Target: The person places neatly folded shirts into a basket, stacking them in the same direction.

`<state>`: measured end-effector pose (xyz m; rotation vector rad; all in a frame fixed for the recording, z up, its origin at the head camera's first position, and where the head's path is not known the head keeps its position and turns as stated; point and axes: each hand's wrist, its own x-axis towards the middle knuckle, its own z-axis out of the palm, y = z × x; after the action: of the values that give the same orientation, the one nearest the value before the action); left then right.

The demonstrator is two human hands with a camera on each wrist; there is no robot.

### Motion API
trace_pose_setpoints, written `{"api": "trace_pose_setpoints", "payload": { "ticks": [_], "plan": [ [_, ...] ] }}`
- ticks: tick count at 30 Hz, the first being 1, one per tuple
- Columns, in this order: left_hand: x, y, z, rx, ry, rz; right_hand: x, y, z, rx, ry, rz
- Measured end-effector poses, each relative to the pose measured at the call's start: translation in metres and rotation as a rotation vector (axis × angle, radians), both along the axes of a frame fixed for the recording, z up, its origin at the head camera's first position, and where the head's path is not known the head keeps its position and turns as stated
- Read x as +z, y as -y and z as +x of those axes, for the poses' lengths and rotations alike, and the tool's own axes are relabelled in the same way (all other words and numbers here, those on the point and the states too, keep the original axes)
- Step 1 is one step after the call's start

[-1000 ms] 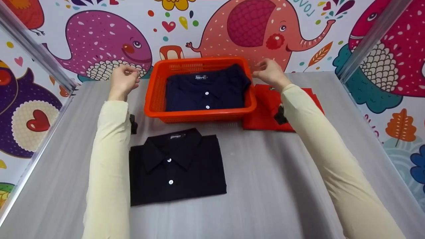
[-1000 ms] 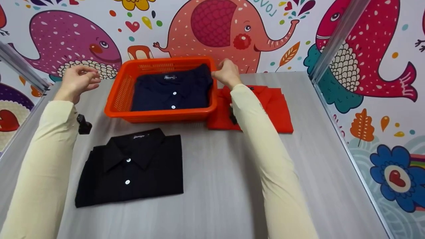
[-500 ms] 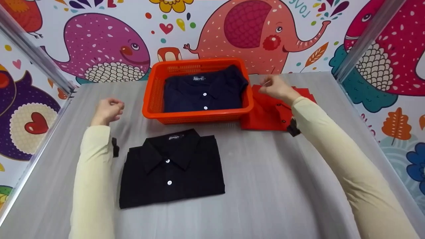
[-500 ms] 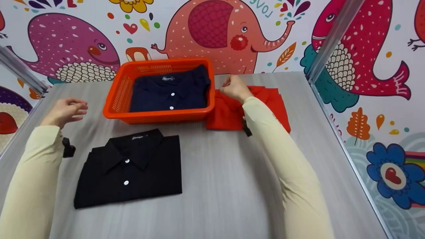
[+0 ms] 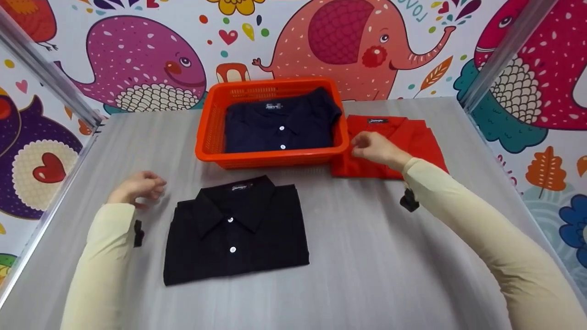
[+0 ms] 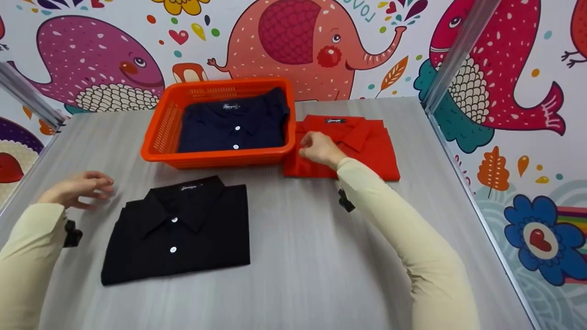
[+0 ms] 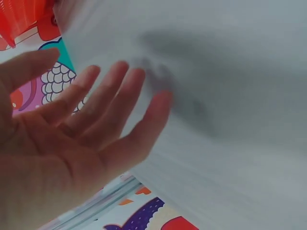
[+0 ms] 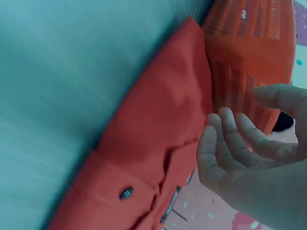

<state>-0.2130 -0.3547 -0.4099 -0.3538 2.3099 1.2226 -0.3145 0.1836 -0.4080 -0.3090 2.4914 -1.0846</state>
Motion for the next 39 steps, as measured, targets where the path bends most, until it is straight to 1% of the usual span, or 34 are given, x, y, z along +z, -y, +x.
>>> {"api": "trace_pose_setpoints", "payload": {
  "ticks": [3,8,10,15,17,20,22,24,27,29,32,37,39],
  "plan": [
    [-0.003,-0.002,0.009,-0.024,0.044,0.006,-0.006,0.003,0.008,0.048,-0.013,-0.003],
    [-0.013,-0.010,0.023,0.001,0.099,0.028,-0.020,0.011,0.025,0.125,-0.022,0.005],
    [-0.017,-0.014,0.027,-0.009,0.090,0.036,-0.025,0.014,0.033,0.157,-0.013,0.008],
    [-0.024,-0.022,0.034,-0.076,0.045,0.022,-0.036,0.021,0.051,0.235,0.010,-0.006],
    [-0.025,-0.026,0.036,-0.085,0.044,0.005,-0.039,0.024,0.056,0.261,0.010,-0.019],
    [-0.024,-0.031,0.038,-0.081,0.049,-0.013,-0.043,0.028,0.063,0.280,0.020,-0.035],
    [-0.024,-0.034,0.039,-0.069,0.046,-0.020,-0.044,0.031,0.067,0.281,0.039,-0.059],
    [-0.024,-0.036,0.040,-0.058,0.046,-0.017,-0.045,0.035,0.073,0.268,0.082,-0.093],
    [-0.025,-0.037,0.043,-0.045,0.048,0.009,-0.047,0.043,0.083,0.244,0.183,-0.175],
    [-0.026,-0.038,0.045,-0.045,0.050,0.028,-0.048,0.049,0.091,0.224,0.258,-0.229],
    [-0.027,-0.038,0.049,-0.051,0.054,0.038,-0.050,0.060,0.101,0.197,0.342,-0.297],
    [-0.026,-0.041,0.058,-0.073,0.070,-0.010,-0.053,0.077,0.114,0.128,0.403,-0.389],
    [-0.025,-0.043,0.060,-0.082,0.068,-0.029,-0.053,0.081,0.117,0.095,0.415,-0.425]
  ]
}}
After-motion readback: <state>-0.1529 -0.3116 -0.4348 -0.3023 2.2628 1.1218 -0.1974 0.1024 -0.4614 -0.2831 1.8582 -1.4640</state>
